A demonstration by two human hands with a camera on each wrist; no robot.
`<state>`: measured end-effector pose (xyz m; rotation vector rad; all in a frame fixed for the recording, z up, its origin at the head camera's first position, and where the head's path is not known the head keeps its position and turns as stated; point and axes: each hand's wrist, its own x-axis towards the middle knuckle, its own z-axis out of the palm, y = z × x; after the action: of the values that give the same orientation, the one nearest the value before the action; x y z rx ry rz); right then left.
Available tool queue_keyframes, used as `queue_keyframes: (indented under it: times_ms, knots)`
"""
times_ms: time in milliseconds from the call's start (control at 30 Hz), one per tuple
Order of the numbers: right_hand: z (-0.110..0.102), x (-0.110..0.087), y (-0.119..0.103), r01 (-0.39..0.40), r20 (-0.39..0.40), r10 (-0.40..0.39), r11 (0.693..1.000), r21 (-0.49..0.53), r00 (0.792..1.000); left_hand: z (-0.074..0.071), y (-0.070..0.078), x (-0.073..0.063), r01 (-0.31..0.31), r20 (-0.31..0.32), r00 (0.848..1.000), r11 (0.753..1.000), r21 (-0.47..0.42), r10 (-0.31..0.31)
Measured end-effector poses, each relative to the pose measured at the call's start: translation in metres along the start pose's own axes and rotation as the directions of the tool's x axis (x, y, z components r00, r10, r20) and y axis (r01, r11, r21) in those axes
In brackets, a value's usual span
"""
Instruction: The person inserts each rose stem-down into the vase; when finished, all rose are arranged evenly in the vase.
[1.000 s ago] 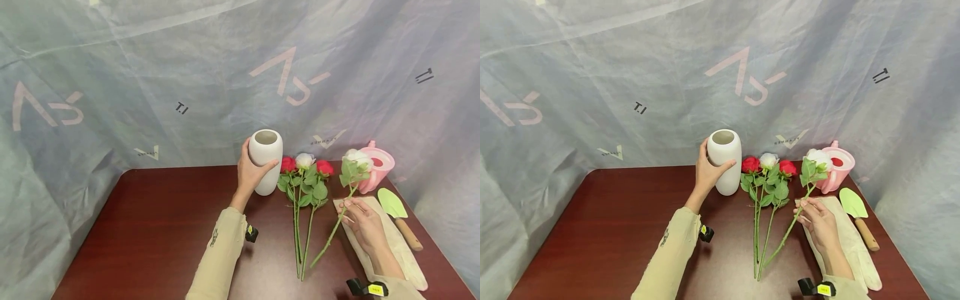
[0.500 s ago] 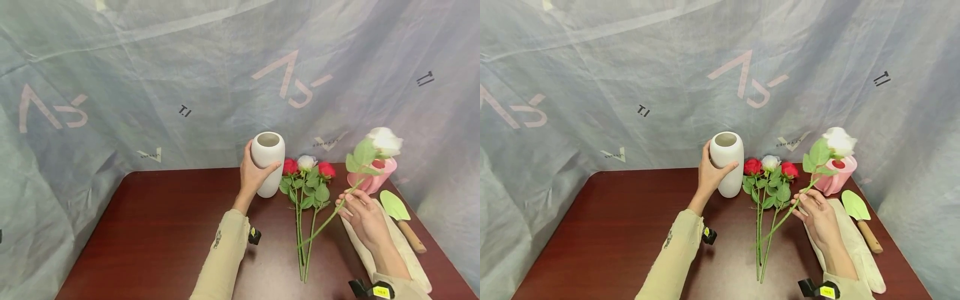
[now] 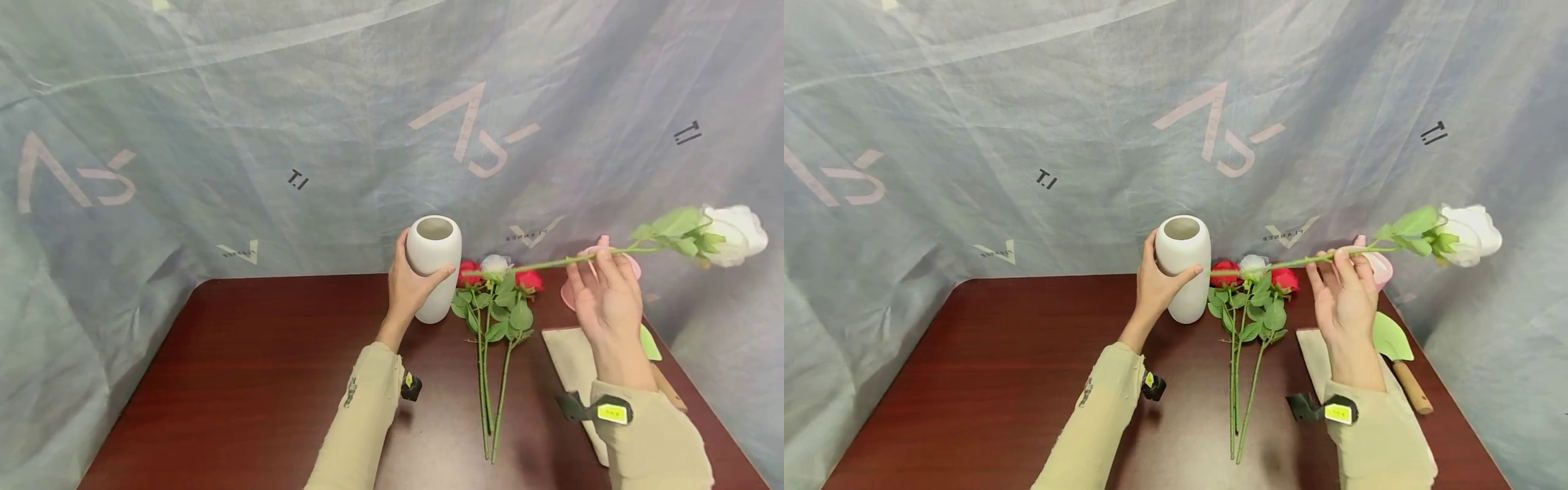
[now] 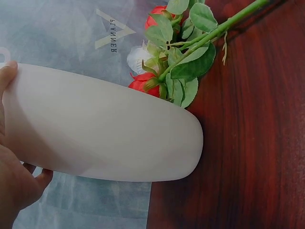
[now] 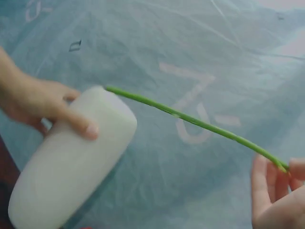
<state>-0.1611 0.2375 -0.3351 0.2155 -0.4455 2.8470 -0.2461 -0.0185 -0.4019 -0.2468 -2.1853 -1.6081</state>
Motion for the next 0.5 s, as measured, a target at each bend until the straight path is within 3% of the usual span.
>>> queue_keyframes:
  times_ms: [133,367,500]
  knots:
    - [0.019,0.011,0.012,0.046,-0.154,-0.044,0.999,0.011,0.987,-0.001,-0.001,0.000,0.003,0.018,1.000,1.000,0.004,-0.003]
    - [0.038,0.030,0.033,0.087,-0.277,-0.104,0.994,-0.074,0.955,0.000,-0.001,0.000,-0.005,0.011,1.000,1.000,0.007,0.005]
    - [0.042,0.032,0.045,0.127,-0.334,-0.177,0.978,-0.168,0.926,0.000,-0.002,-0.001,-0.002,0.007,1.000,1.000,0.004,0.002]
